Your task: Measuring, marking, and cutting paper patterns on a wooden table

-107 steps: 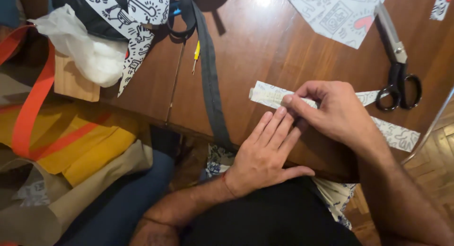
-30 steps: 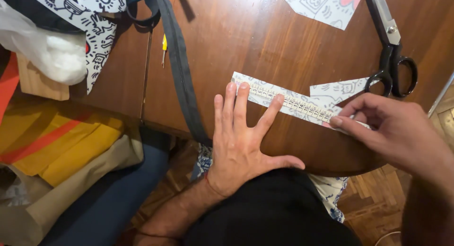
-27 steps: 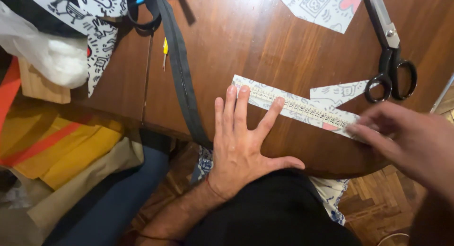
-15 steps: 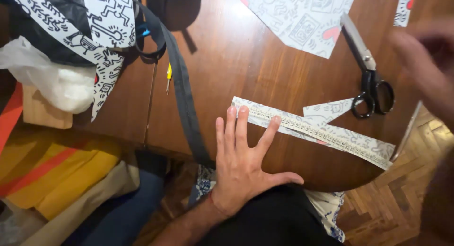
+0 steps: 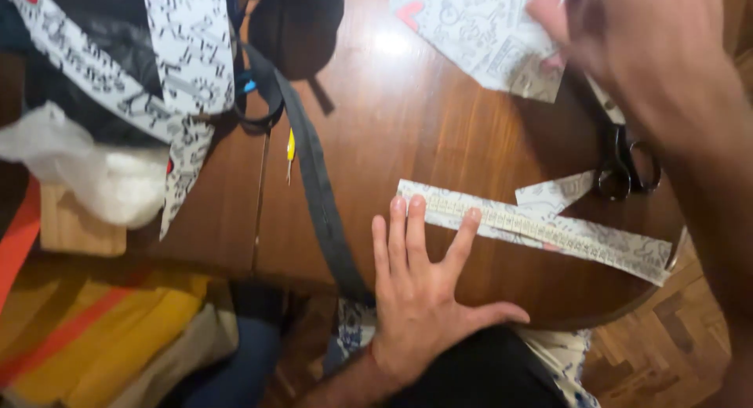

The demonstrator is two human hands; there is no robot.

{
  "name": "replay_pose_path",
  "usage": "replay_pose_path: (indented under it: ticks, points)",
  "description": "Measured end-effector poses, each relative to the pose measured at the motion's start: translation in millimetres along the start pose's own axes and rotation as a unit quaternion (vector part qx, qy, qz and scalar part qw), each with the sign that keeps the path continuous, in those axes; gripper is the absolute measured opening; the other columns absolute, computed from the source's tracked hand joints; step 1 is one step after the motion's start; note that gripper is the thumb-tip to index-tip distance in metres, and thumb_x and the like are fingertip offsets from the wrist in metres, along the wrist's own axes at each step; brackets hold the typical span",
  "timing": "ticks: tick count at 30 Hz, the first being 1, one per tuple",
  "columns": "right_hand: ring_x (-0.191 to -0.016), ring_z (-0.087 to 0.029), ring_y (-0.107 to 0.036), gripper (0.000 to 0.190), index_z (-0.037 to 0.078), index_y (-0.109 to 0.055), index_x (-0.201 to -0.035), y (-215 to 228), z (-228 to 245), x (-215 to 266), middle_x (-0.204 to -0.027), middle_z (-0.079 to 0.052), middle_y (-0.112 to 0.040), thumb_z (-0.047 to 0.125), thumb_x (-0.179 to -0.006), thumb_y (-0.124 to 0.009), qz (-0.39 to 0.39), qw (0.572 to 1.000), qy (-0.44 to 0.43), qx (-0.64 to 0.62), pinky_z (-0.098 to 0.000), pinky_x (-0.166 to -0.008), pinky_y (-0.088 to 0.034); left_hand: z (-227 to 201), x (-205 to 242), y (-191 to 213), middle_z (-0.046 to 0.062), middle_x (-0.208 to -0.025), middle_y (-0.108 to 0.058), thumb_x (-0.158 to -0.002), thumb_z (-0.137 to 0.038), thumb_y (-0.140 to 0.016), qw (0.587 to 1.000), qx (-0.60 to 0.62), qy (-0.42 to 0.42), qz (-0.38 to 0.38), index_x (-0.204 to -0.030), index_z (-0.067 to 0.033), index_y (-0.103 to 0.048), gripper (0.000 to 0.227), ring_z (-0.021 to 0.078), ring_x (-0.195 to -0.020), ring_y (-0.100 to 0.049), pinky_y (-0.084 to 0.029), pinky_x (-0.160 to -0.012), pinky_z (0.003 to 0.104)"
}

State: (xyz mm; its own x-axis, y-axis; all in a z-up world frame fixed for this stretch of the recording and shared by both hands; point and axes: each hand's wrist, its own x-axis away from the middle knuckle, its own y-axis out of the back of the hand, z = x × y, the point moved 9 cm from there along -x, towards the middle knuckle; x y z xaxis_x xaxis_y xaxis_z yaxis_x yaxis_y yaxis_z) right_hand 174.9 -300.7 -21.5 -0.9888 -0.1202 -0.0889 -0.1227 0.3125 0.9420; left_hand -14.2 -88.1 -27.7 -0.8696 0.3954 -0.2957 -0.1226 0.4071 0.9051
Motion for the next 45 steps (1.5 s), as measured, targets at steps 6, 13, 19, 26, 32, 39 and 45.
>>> replay_pose_path:
  ticks: [6, 13, 19, 26, 32, 39, 45]
  points:
    - [-0.064, -0.009, -0.074, 0.008, 0.008, -0.068, -0.082, 42.6, 87.1, 75.2, -0.072, -0.002, -0.072, 0.001, -0.080, -0.065, 0.111, 0.730, 0.053, -0.672, -0.0157, -0.054, -0.061, 5.2, -1.7, -5.7, 0.033, -0.150, -0.047, -0.067, -0.102, -0.035, 1.000, -0.003, 0.017, 0.006, -0.149, -0.0258, -0.054, 0.114, 0.0467, -0.143, -0.047, -0.038, -0.119, 0.059]
    - [-0.056, -0.003, -0.061, 0.010, 0.017, -0.075, -0.081, -4.1, 97.6, 102.2, -0.071, 0.007, -0.075, 0.011, -0.076, -0.070, 0.138, 0.801, -0.017, -0.582, -0.0181, -0.055, -0.049, 7.2, -4.4, -10.2, 0.031, -0.146, -0.050, -0.074, -0.095, -0.020, 0.999, -0.001, 0.039, 0.009, -0.142, -0.0269, -0.065, 0.106, 0.0433, -0.140, -0.050, -0.038, -0.117, 0.057]
    - [-0.056, -0.001, -0.062, 0.010, 0.020, -0.076, -0.080, -7.8, 98.9, 100.6, -0.071, 0.009, -0.076, 0.013, -0.074, -0.071, 0.144, 0.813, -0.019, -0.564, -0.0168, -0.057, -0.050, 10.1, -4.6, -14.4, 0.029, -0.146, -0.051, -0.077, -0.091, -0.015, 0.998, 0.007, 0.059, 0.002, -0.138, -0.0281, -0.067, 0.102, 0.0410, -0.139, -0.051, -0.040, -0.117, 0.056]
    - [-0.057, -0.003, -0.062, 0.009, 0.018, -0.072, -0.080, -0.6, 100.9, 97.9, -0.074, 0.008, -0.073, 0.009, -0.078, -0.069, 0.107, 0.813, 0.018, -0.572, -0.0180, -0.057, -0.049, 11.7, -5.6, -14.6, 0.029, -0.144, -0.054, -0.079, -0.090, -0.017, 0.998, 0.001, 0.056, 0.014, -0.140, -0.0278, -0.065, 0.099, 0.0411, -0.137, -0.054, -0.045, -0.114, 0.057]
    - [-0.055, -0.004, -0.061, 0.011, 0.017, -0.071, -0.080, 7.8, 105.0, 94.3, -0.071, 0.008, -0.071, 0.008, -0.079, -0.066, 0.105, 0.811, 0.045, -0.573, -0.0179, -0.055, -0.048, 12.6, -3.8, -15.9, 0.028, -0.144, -0.055, -0.077, -0.092, -0.021, 0.998, 0.009, 0.059, 0.016, -0.141, -0.0300, -0.063, 0.099, 0.0416, -0.138, -0.055, -0.045, -0.114, 0.058]
    - [-0.058, -0.003, -0.063, 0.011, 0.019, -0.073, -0.081, -0.4, 102.5, 97.8, -0.073, 0.009, -0.073, 0.010, -0.079, -0.067, 0.103, 0.818, 0.034, -0.565, -0.0179, -0.060, -0.049, 13.4, -3.7, -18.0, 0.027, -0.145, -0.053, -0.080, -0.090, -0.019, 0.997, 0.017, 0.070, 0.020, -0.140, -0.0301, -0.064, 0.096, 0.0403, -0.139, -0.054, -0.044, -0.116, 0.058]
    - [-0.058, -0.004, -0.062, 0.012, 0.016, -0.071, -0.080, 6.6, 105.4, 95.8, -0.071, 0.008, -0.071, 0.005, -0.080, -0.064, 0.087, 0.810, 0.057, -0.577, -0.0182, -0.058, -0.048, 13.3, -4.1, -16.8, 0.025, -0.145, -0.054, -0.079, -0.090, -0.018, 0.997, 0.007, 0.070, 0.018, -0.140, -0.0319, -0.064, 0.096, 0.0404, -0.138, -0.054, -0.045, -0.115, 0.058]
